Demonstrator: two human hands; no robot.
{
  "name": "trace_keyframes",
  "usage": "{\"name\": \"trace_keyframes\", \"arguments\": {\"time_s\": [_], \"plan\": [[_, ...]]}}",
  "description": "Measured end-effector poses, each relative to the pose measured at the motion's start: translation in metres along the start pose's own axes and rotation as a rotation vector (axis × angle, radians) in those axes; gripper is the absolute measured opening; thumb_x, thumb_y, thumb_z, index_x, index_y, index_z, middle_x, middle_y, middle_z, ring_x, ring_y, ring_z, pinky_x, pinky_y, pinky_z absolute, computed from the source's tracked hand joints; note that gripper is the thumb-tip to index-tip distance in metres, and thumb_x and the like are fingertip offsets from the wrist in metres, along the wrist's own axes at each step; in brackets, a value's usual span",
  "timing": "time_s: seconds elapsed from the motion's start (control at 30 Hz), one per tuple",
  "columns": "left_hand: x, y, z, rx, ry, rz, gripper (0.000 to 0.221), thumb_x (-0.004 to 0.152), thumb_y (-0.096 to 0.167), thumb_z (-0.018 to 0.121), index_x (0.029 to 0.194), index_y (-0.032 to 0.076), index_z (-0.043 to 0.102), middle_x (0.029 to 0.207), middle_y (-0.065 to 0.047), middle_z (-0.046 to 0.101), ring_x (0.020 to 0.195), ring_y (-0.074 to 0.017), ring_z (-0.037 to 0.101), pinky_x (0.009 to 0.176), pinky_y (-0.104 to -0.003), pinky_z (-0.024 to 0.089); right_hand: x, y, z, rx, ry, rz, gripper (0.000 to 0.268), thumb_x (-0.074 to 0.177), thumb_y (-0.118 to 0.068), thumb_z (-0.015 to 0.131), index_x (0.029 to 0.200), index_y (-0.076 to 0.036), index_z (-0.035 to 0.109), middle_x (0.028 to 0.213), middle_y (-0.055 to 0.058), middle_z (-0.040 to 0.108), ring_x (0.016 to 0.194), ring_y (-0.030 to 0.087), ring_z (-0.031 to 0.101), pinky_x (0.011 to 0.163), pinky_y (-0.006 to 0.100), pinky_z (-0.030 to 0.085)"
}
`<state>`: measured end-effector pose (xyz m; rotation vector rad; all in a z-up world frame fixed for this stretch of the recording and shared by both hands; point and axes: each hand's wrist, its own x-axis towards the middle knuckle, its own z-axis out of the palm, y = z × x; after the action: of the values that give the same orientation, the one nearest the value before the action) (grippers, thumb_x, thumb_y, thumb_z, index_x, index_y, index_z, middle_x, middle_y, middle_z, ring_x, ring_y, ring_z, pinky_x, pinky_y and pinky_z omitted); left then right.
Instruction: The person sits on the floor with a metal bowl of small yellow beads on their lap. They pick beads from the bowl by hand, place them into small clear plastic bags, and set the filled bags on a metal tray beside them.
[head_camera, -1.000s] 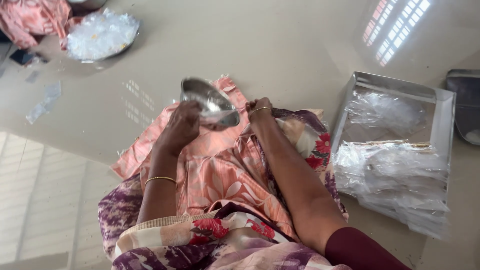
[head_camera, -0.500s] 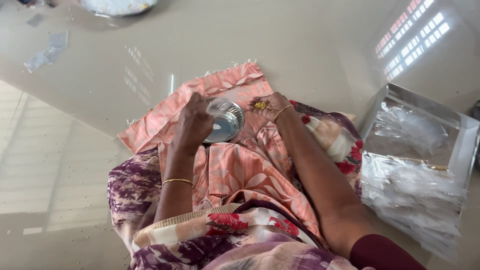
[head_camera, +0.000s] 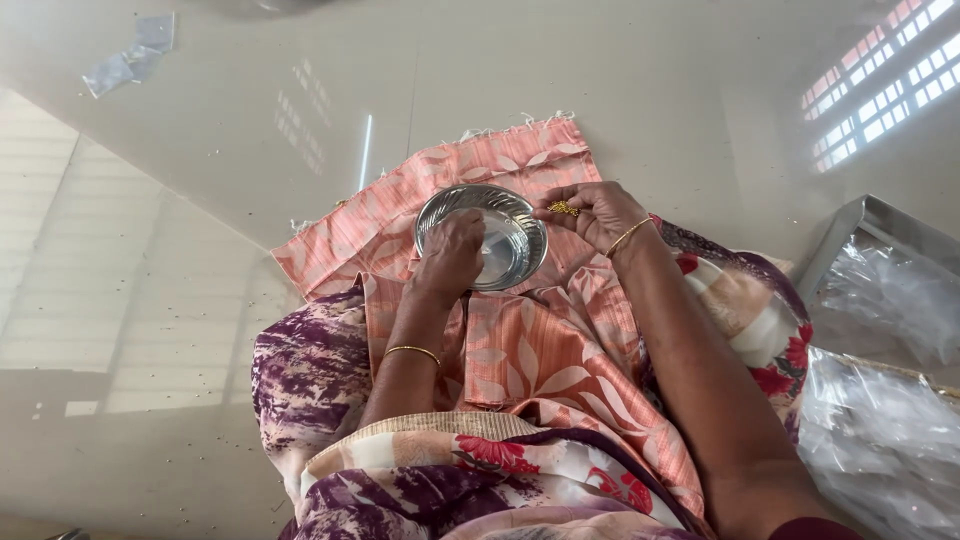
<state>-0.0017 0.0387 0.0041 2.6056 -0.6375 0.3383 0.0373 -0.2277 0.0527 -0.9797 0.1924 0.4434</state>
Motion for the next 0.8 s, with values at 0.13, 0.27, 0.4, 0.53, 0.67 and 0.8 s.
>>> {"name": "trace_keyframes", "arguments": {"time_s": [0.13, 0.27, 0.4, 0.53, 0.67, 0.8], "plan": [[0.007, 0.015, 0.000, -0.099, -0.084, -0.073, 0.014, 0.088, -0.015, 0.055, 0.089, -0.002, 0.062, 0.094, -0.015, 0.065, 0.080, -0.0277, 0.068, 0.073, -0.041, 0.058, -0.010, -0.005, 0.024, -0.017, -0.083, 0.042, 0.028, 0.084, 0.011, 0.038, 0.101, 0.024, 0.056, 0.110, 0.033, 0.066, 0.104, 0.044, 0.072, 0.097, 0.044, 0.061], [0.007, 0.023, 0.008, -0.159, 0.071, 0.059, 0.012, 0.080, -0.008, 0.059, 0.090, -0.003, 0.064, 0.103, -0.019, 0.064, 0.085, -0.0362, 0.067, 0.075, -0.050, 0.056, -0.017, -0.006, 0.037, -0.147, -0.149, 0.071, 0.031, 0.081, 0.013, 0.038, 0.102, 0.025, 0.058, 0.112, 0.031, 0.067, 0.107, 0.041, 0.072, 0.099, 0.042, 0.059], [0.010, 0.034, 0.004, -0.201, -0.013, -0.038, 0.011, 0.079, -0.005, 0.063, 0.090, -0.005, 0.064, 0.106, -0.023, 0.061, 0.086, -0.0405, 0.067, 0.073, -0.052, 0.055, -0.016, 0.002, 0.035, -0.242, -0.157, 0.090, 0.035, 0.081, 0.012, 0.038, 0.102, 0.024, 0.063, 0.106, 0.031, 0.069, 0.102, 0.040, 0.074, 0.097, 0.043, 0.061], [0.009, 0.037, 0.003, -0.200, -0.047, -0.076, 0.005, 0.080, -0.007, 0.061, 0.084, -0.005, 0.062, 0.103, -0.021, 0.061, 0.085, -0.0370, 0.069, 0.073, -0.050, 0.057, -0.004, 0.018, 0.024, -0.267, -0.157, 0.077, 0.030, 0.084, 0.012, 0.042, 0.101, 0.022, 0.065, 0.103, 0.030, 0.071, 0.098, 0.039, 0.076, 0.094, 0.043, 0.060], [0.009, 0.037, 0.005, -0.262, -0.053, -0.079, 0.006, 0.080, -0.010, 0.059, 0.083, -0.006, 0.062, 0.104, -0.021, 0.061, 0.082, -0.0359, 0.070, 0.067, -0.047, 0.058, 0.009, 0.035, 0.011, -0.326, -0.097, 0.029, 0.020, 0.087, 0.012, 0.054, 0.099, 0.019, 0.068, 0.098, 0.028, 0.073, 0.091, 0.035, 0.077, 0.087, 0.041, 0.063], [0.008, 0.034, 0.008, -0.275, -0.030, -0.060, 0.005, 0.077, -0.010, 0.061, 0.081, -0.008, 0.061, 0.103, -0.022, 0.061, 0.083, -0.0384, 0.069, 0.070, -0.049, 0.058, 0.012, 0.042, 0.013, -0.383, 0.005, -0.007, 0.014, 0.086, 0.013, 0.063, 0.096, 0.019, 0.070, 0.093, 0.028, 0.074, 0.084, 0.034, 0.077, 0.080, 0.038, 0.068]]}}
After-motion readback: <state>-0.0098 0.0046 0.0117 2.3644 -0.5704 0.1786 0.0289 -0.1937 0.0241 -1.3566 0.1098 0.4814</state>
